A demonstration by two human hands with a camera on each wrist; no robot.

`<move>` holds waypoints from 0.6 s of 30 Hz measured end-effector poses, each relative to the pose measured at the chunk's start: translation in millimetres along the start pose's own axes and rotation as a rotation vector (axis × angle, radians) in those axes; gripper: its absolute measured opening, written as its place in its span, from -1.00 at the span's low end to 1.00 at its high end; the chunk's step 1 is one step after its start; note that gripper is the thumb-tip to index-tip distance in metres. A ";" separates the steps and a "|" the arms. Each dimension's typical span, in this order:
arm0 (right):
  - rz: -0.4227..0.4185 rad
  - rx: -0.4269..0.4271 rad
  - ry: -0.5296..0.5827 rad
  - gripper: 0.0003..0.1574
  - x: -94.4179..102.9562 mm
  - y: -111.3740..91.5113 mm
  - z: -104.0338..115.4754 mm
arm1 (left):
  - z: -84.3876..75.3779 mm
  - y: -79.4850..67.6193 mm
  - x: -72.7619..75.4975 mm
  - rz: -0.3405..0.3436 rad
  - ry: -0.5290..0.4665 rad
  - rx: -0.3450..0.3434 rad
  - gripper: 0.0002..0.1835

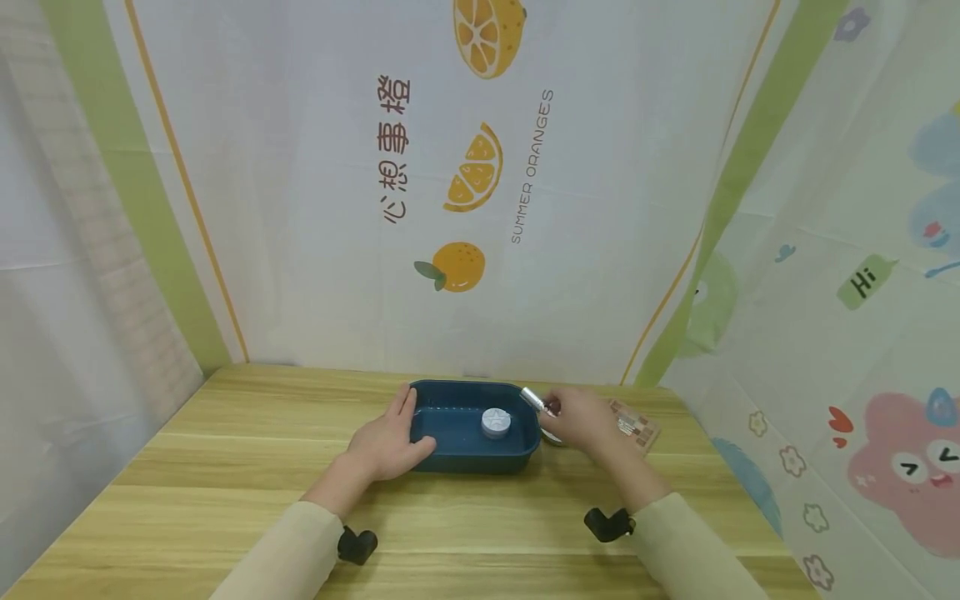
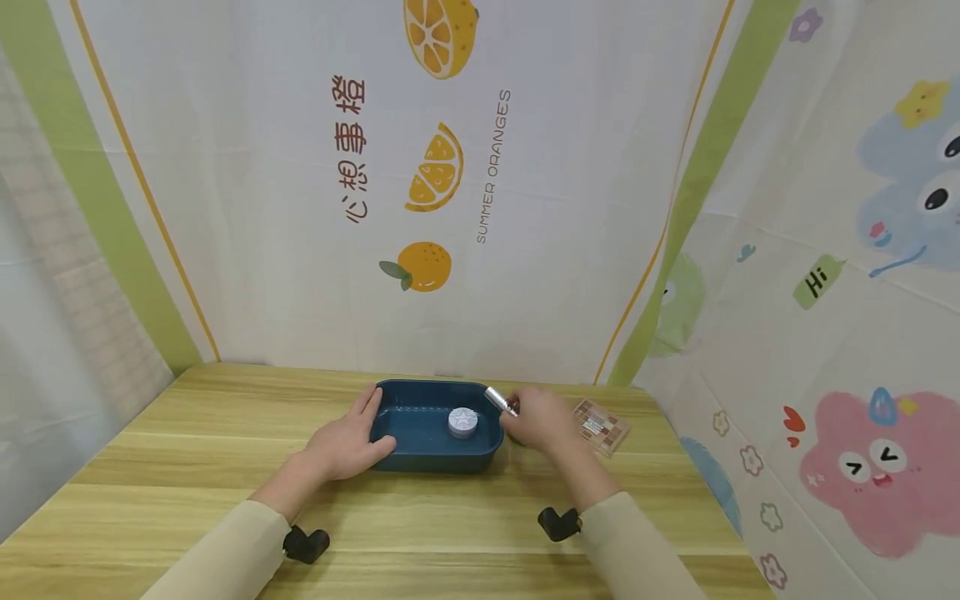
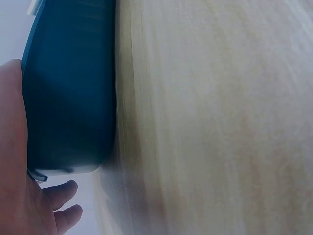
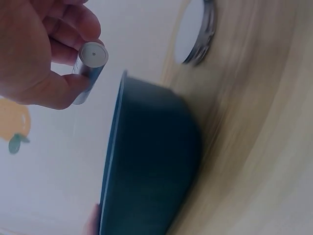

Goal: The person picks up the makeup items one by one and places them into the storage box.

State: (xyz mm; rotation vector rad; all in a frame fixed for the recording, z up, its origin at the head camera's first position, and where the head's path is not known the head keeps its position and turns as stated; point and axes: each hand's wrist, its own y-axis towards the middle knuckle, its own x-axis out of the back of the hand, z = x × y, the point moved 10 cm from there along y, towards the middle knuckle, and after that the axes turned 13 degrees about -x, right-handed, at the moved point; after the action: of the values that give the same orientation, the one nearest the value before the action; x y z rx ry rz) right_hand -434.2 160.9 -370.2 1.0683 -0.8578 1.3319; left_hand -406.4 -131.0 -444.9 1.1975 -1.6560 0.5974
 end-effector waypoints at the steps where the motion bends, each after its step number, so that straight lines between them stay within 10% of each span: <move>1: 0.000 0.005 0.003 -0.69 0.2 -0.7 4.0 | -0.1 0.0 -0.1 0.000 0.001 -0.001 0.11; 18: 0.071 0.186 -0.042 -0.72 -17.8 -14.5 62.3 | 0.5 0.9 0.1 -0.002 -0.001 -0.004 0.10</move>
State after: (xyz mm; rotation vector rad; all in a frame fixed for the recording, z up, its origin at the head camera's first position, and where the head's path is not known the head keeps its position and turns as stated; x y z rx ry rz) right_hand -415.2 97.3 -369.0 1.2230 -0.8206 1.4751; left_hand -407.5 -131.1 -444.8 1.1971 -1.6555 0.5920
